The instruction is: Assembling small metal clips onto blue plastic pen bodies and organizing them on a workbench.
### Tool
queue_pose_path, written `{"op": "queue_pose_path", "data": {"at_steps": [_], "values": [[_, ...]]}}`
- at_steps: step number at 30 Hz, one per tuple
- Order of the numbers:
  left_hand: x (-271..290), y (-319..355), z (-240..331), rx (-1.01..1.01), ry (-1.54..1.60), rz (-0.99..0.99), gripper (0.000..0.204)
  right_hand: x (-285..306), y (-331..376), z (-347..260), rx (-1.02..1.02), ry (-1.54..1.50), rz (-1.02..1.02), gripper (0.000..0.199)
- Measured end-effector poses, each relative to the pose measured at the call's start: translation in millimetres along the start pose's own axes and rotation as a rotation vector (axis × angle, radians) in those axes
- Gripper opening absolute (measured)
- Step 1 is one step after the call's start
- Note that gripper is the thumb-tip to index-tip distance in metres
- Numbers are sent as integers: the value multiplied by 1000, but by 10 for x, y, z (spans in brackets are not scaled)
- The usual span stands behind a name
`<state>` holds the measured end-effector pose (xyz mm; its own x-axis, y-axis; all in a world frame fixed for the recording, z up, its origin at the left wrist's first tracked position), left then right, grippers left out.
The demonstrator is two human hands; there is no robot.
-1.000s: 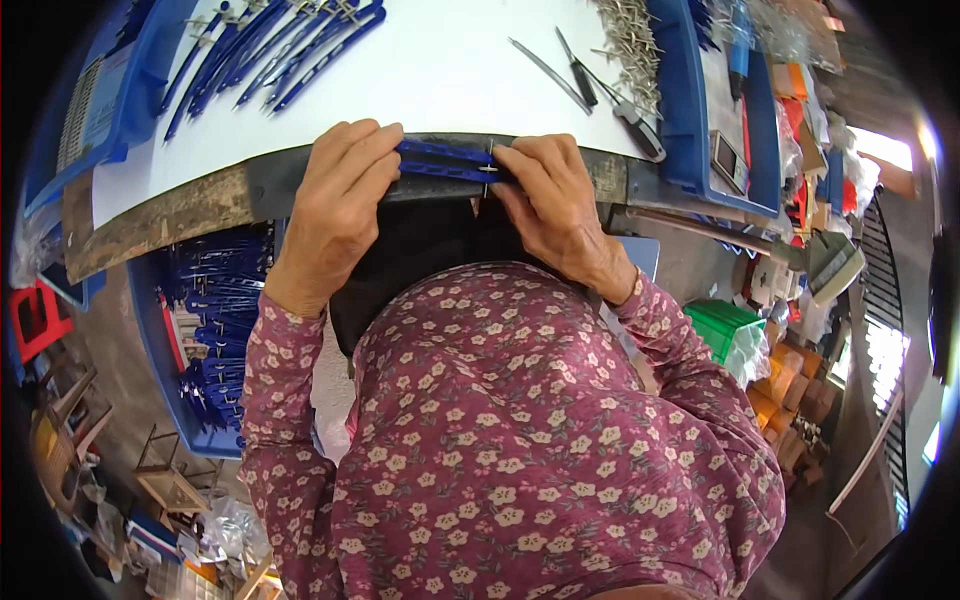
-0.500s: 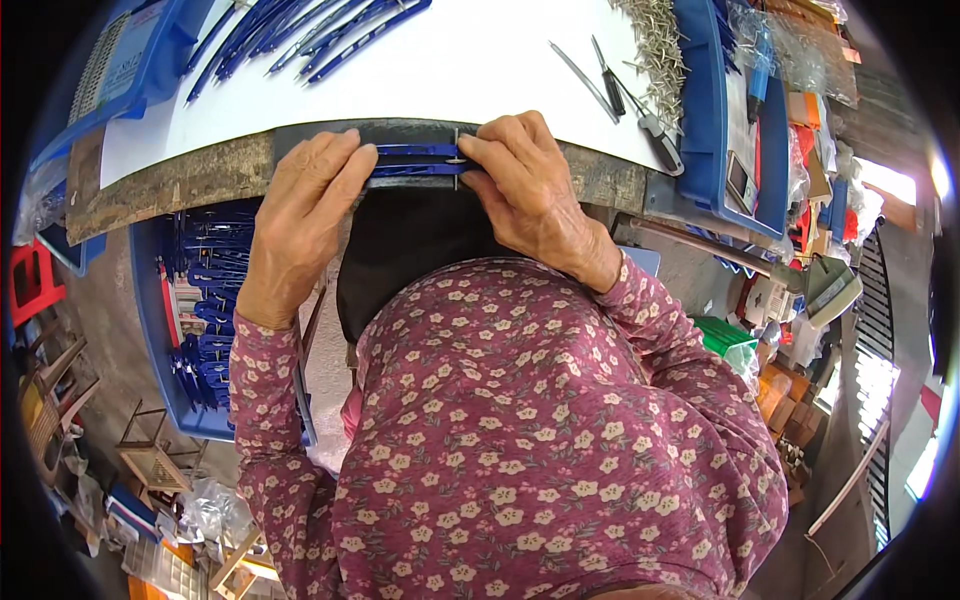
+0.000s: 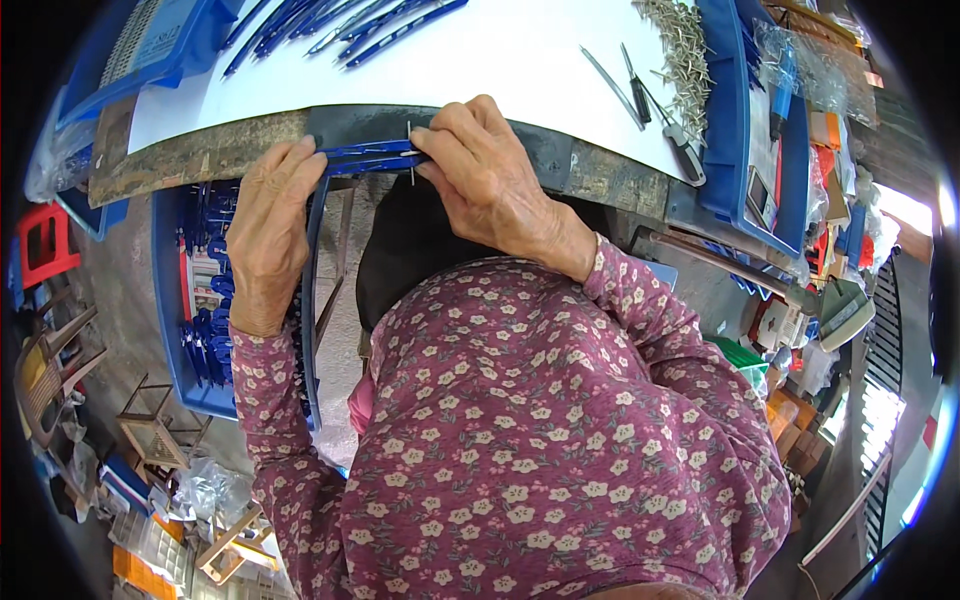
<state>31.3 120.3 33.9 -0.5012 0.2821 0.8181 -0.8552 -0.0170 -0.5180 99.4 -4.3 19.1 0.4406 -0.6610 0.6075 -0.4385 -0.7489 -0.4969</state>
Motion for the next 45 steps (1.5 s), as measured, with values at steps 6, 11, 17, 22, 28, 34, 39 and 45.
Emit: {"op": "queue_pose_path", "data": {"at_steps": [6,11,17,22,28,34,39,45], "values": [[57,94,-139,76,-7,8,29,-150,-94,-51,24,16,-36,35],[120,125,-230,107,-35,4,31,-261,-170,-106,54,24,-40,33],[114,119,-290,297,144,-97,36,-294,-178,-104,53,9,-33,31],[134,93,-250,271,103,-120,36,-261,-168,-89,67,18,-34,33],[-54,153,-157,491,280,-269,32,-62,-119,63,63,5,-30,34],[-533,434,38,913,1081,-333,33,89,-71,160,50,35,36,33],[-843,582,327,1014,1360,-415,27,225,-36,206,-35,-10,148,27],[-858,335,567,929,1308,-373,23,376,-4,215,-93,-130,146,15]]}}
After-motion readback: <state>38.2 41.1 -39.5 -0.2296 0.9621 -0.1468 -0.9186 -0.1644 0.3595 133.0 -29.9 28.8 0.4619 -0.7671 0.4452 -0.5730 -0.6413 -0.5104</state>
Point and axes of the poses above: each hand's wrist, its own y-axis away from the middle knuckle, its own x-axis out of the back of the hand, z = x × y, the point moved 9 cm from there along -y, towards the middle knuckle, and after that the axes turned 14 degrees about -y, right-handed, at the moved point
